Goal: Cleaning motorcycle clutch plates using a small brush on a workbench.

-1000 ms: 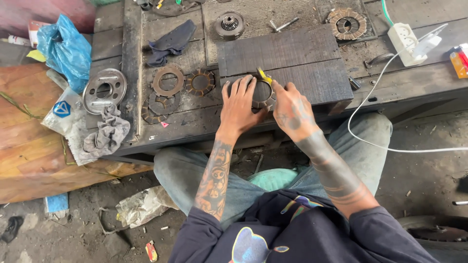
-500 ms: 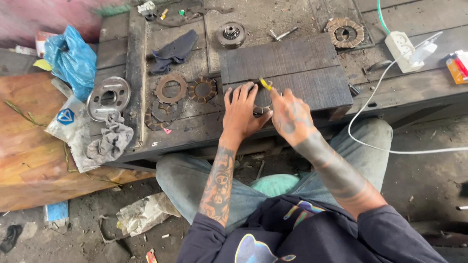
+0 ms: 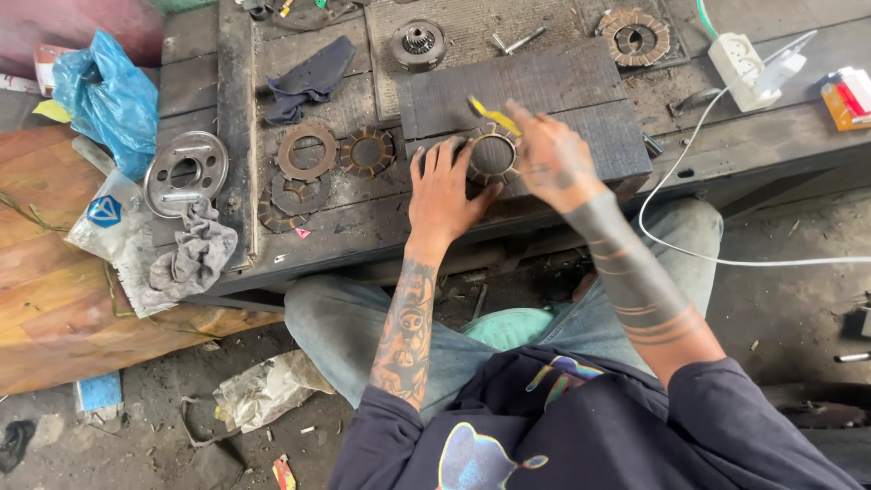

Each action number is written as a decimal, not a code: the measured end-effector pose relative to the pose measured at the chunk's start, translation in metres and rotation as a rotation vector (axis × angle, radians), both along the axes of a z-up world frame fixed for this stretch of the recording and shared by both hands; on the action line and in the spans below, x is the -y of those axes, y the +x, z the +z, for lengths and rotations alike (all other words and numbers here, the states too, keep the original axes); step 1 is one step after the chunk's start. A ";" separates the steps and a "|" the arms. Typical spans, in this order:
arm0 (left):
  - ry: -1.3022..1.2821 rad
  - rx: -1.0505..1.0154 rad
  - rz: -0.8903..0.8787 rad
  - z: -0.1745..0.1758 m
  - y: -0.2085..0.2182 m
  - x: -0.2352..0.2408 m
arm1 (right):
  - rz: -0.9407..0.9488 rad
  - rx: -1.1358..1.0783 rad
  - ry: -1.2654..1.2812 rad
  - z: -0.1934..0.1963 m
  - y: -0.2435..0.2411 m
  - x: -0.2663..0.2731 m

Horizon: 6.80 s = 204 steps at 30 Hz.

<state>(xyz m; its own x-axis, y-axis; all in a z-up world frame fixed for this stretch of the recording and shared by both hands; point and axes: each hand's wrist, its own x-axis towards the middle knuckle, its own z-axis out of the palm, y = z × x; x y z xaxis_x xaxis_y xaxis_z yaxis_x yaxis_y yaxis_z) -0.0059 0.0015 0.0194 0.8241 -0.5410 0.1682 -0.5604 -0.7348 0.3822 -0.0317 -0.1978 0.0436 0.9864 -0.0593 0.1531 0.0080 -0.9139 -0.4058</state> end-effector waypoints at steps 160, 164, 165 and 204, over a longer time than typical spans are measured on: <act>-0.370 0.450 -0.262 -0.061 -0.006 0.018 | 0.013 0.215 -0.391 -0.008 0.039 0.155; -0.348 0.349 -0.241 -0.045 -0.009 0.016 | 0.183 0.203 -0.251 -0.022 0.021 0.122; -0.327 0.360 -0.255 -0.043 -0.009 0.016 | 0.155 0.083 -0.171 -0.029 0.018 0.131; -0.309 0.441 -0.022 -0.060 -0.031 0.034 | -0.120 0.182 -0.454 -0.007 -0.016 0.109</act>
